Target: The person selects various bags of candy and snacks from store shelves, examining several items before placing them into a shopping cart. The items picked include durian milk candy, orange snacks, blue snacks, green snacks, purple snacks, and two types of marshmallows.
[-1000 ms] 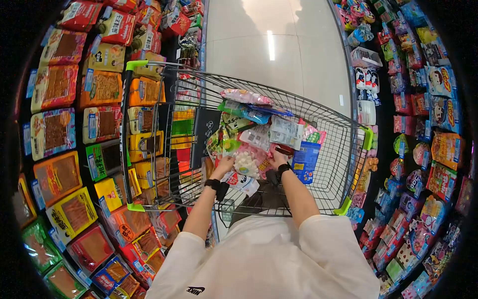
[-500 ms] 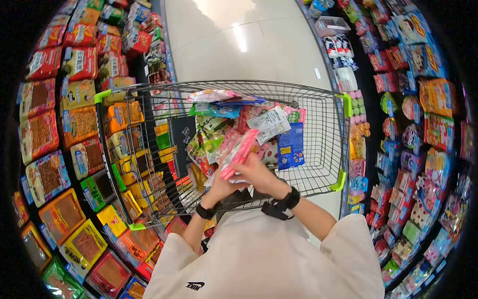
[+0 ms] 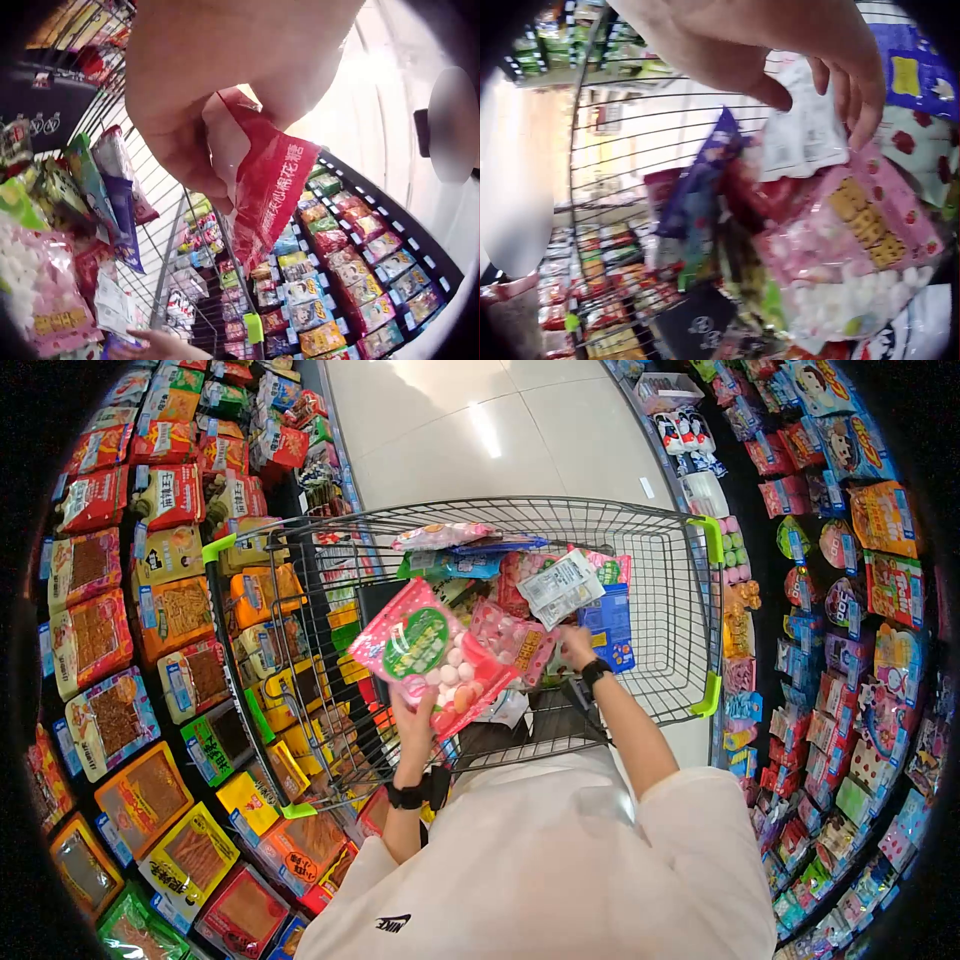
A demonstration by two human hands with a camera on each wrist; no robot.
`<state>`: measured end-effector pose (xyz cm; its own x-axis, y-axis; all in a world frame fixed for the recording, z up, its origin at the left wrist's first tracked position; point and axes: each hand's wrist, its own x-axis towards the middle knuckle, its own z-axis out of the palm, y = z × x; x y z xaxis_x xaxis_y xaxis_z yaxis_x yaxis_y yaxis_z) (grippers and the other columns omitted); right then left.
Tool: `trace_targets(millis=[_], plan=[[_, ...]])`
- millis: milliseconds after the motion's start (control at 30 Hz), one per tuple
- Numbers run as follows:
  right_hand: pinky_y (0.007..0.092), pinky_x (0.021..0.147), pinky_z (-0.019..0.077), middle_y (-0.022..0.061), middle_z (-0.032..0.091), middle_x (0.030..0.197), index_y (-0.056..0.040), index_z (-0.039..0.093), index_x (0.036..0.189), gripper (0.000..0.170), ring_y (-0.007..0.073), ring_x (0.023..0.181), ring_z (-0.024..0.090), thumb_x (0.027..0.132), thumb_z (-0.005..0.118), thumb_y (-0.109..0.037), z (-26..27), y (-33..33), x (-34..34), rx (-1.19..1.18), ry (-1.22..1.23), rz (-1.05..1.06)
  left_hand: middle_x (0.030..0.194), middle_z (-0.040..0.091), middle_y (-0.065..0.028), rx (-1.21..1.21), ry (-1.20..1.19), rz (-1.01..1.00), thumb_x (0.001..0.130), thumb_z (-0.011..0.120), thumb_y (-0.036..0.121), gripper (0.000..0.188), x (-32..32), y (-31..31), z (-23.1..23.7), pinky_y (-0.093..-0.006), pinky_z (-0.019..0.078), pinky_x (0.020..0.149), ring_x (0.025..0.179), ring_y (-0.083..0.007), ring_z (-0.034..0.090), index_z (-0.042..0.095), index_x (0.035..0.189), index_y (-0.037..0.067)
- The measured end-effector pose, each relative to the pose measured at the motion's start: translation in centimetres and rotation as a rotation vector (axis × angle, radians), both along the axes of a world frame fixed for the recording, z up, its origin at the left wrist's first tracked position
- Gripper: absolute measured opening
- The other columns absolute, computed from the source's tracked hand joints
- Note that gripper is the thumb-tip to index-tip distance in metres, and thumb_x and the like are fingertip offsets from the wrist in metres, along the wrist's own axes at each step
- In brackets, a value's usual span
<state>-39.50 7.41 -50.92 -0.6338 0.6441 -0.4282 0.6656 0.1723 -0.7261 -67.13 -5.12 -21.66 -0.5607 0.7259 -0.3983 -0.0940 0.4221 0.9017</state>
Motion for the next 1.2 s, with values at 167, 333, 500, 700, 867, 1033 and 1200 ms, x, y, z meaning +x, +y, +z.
trace_targets(millis=[167, 333, 500, 700, 867, 1033, 1200], plan=[[0.0395, 0.087, 0.0468, 0.0208, 0.053, 0.118, -0.0045, 0.042, 0.127, 0.075, 0.0329, 0.113, 0.05, 0.066, 0.075, -0.033, -3.1, -3.4, -4.4, -0.705, -0.169, -0.884, 0.141, 0.02, -0.0182, 0.039, 0.435, 0.143, 0.086, 0.058, 0.006, 0.074, -1.9, -0.9, 2.9, -0.0357, 0.0216, 0.105, 0.128, -0.0236, 0.028, 0.006, 0.14, 0.001], [0.0363, 0.075, 0.0492, 0.0174, 0.061, 0.101, 0.0008, 0.054, 0.112, 0.059, 0.026, 0.089, 0.061, 0.065, 0.08, -0.025, -2.5, -4.8, -6.9, -0.198, -0.204, -1.051, 0.147, 0.011, -0.0209, 0.053, 0.646, 0.188, 0.091, 0.051, 0.01, 0.073, -4.6, -3.5, 3.4, -0.0389, 0.0097, 0.11, 0.136, -0.0257, 0.014, 0.001, 0.144, 0.005], [0.0337, 0.064, 0.0494, 0.0132, 0.065, 0.085, -0.0016, 0.064, 0.09, 0.037, 0.0215, 0.072, 0.061, 0.072, 0.074, -0.033, -2.5, -2.0, -4.7, -0.267, -0.153, -0.749, 0.147, 0.022, -0.0159, -0.063, 0.547, 0.059, 0.096, 0.041, 0.014, 0.052, -4.9, -3.5, 5.2, -0.0377, 0.0143, 0.11, 0.136, -0.0265, 0.02, 0.021, 0.141, -0.001], [0.0362, 0.063, 0.0522, 0.0169, 0.066, 0.084, -0.0048, 0.067, 0.083, 0.025, 0.0296, 0.074, 0.065, 0.073, 0.068, -0.028, 2.8, 1.2, -5.1, 0.116, -0.499, 0.182, 0.143, 0.029, -0.0154, -0.044, 0.461, 0.01, 0.095, 0.043, 0.014, 0.049, -4.0, -3.5, 4.7, -0.0363, 0.0168, 0.109, 0.133, -0.0254, 0.026, 0.027, 0.139, -0.002], [0.0471, 0.092, 0.0418, 0.0227, 0.045, 0.126, -0.0069, 0.065, 0.099, 0.026, 0.0392, 0.117, 0.044, 0.081, 0.058, -0.024, 5.7, 2.7, -13.1, 0.394, -0.325, -0.018, 0.139, 0.036, -0.0158, -0.085, 0.434, -0.04, 0.094, 0.045, 0.014, 0.047, -2.7, -3.1, 4.6, -0.0363, 0.019, 0.108, 0.131, -0.0256, 0.03, 0.032, 0.136, -0.002], [0.0664, 0.103, 0.0094, 0.021, 0.012, 0.149, -0.0165, 0.054, 0.125, 0.045, 0.0445, 0.136, 0.009, 0.082, 0.054, -0.03, 0.3, 1.1, -15.3, 0.255, -0.344, -0.176, 0.135, 0.041, -0.0148, -0.097, 0.445, -0.068, 0.094, 0.045, 0.012, 0.042, -1.3, -3.2, 3.7, -0.0348, 0.0241, 0.105, 0.125, -0.0232, 0.037, 0.037, 0.134, -0.001], [0.0619, 0.103, 0.0183, 0.0195, 0.03, 0.142, -0.0068, 0.06, 0.113, 0.041, 0.042, 0.132, 0.024, 0.077, 0.056, -0.026, 4.2, 3.5, -14.7, 0.147, -0.544, -0.055, 0.133, 0.042, -0.0139, -0.06, 0.341, -0.128, 0.095, 0.044, 0.011, 0.04, -1.1, -2.4, 4.4, -0.0341, 0.0241, 0.105, 0.125, -0.0227, 0.037, 0.038, 0.132, -0.001]])
